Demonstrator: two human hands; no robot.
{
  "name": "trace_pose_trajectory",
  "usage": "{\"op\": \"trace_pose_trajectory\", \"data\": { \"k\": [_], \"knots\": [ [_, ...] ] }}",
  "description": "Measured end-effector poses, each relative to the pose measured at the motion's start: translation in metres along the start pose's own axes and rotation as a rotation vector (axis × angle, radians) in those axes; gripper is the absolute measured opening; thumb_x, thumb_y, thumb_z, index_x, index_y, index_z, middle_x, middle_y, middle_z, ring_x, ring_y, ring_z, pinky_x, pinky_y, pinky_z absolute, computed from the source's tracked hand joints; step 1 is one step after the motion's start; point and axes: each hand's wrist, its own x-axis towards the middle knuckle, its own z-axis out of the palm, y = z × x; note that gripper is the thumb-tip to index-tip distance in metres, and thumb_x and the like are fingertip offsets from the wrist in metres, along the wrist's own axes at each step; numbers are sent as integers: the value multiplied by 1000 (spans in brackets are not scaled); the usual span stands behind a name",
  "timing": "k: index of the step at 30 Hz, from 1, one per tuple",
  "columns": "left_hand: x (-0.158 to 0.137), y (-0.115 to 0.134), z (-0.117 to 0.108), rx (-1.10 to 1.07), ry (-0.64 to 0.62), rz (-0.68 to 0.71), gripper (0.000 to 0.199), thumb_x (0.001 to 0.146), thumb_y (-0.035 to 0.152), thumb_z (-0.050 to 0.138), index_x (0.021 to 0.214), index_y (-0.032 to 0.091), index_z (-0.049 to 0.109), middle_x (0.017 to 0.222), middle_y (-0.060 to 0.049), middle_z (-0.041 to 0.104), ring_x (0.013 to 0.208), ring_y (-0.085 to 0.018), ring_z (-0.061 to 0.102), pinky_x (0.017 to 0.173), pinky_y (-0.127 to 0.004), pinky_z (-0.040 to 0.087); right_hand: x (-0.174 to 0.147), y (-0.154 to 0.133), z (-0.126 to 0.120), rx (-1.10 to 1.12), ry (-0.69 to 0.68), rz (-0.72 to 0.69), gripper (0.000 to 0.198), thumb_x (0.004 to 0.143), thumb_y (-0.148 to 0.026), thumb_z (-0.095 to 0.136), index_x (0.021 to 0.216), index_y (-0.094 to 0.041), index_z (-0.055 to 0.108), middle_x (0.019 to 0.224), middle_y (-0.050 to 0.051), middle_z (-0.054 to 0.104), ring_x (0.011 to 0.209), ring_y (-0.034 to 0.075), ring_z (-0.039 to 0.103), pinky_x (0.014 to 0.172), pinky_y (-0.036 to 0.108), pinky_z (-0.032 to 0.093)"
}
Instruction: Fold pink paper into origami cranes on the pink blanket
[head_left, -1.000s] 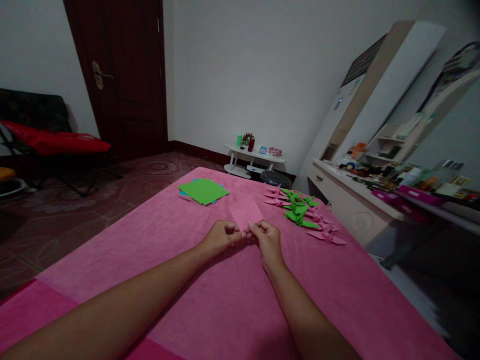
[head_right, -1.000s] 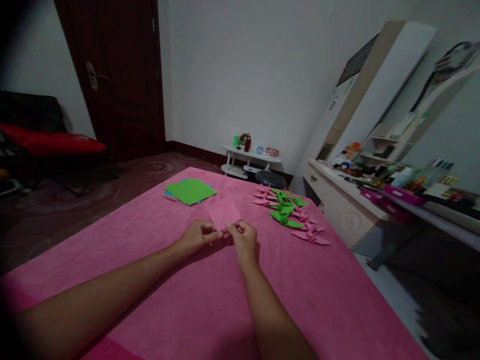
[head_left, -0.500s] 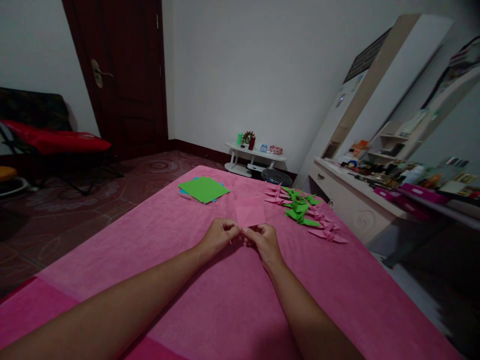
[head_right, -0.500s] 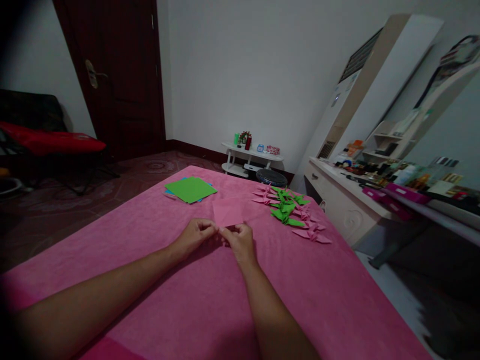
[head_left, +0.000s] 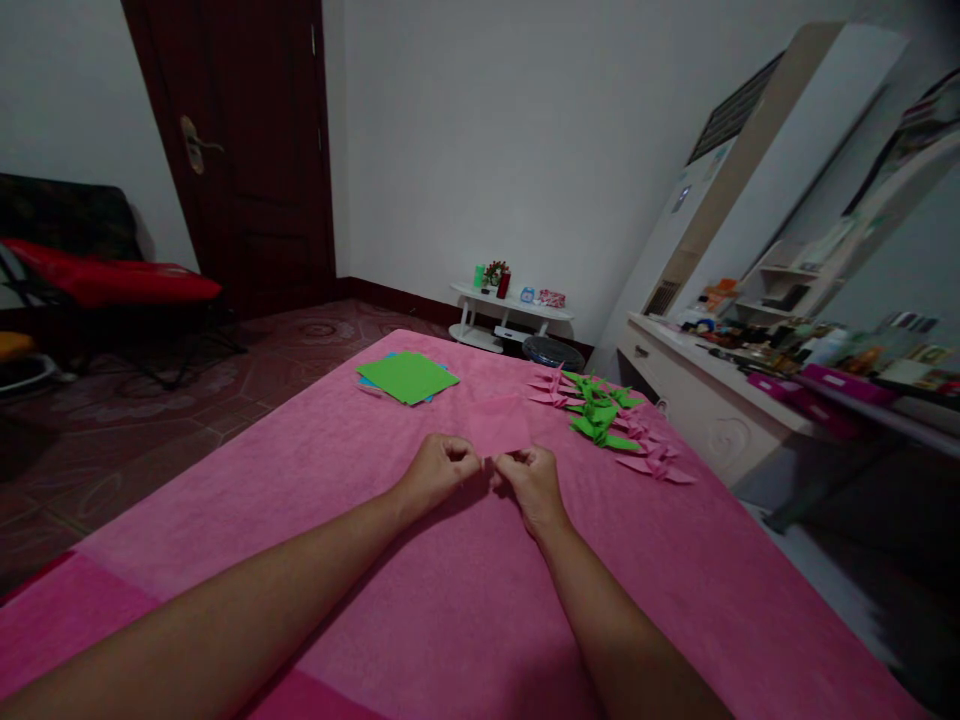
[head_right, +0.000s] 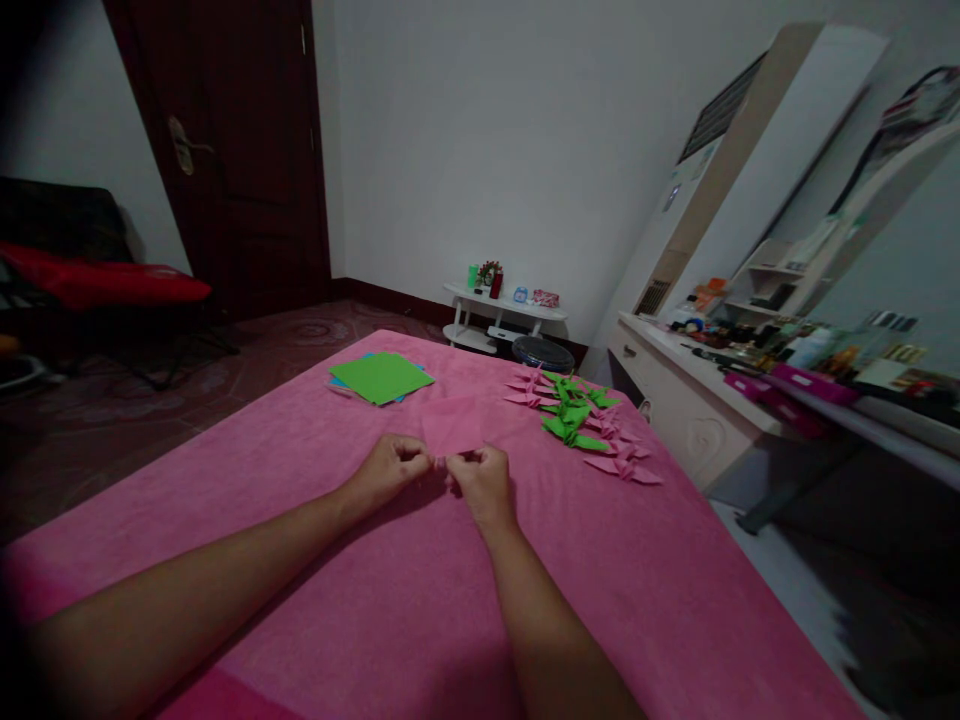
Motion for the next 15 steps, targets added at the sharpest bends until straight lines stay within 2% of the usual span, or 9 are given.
{"op": "trace_pose_trajectory", "data": {
  "k": [3, 9, 15],
  "knots": [
    [0, -1, -1, -18, 19, -10, 22, 67, 23, 48, 48, 13, 53, 45, 2, 48, 41, -6, 40, 42, -18, 28, 2, 1, -5, 38, 35, -18, 8, 63, -21, 57, 59, -16, 57, 43, -3, 55, 35, 10, 47, 35, 19, 37],
    [1, -2, -3, -47, 33, -45, 22, 66, 25, 50, 49, 13, 55, 43, 4, 45, 39, -6, 36, 41, -18, 25, 7, 3, -19, 15, 56, -57, 12, 66, -22, 59, 57, -15, 55, 44, -3, 54, 37, 9, 47, 36, 18, 38],
    [4, 0, -6, -123, 123, -95, 21, 67, 25, 52, 53, 12, 59, 44, 2, 50, 41, -7, 42, 42, -19, 28, 13, 3, -30, 154, 247, -34, 16, 67, -30, 62, 63, -16, 57, 46, -4, 53, 41, 9, 50, 39, 17, 39]
  ]
}}
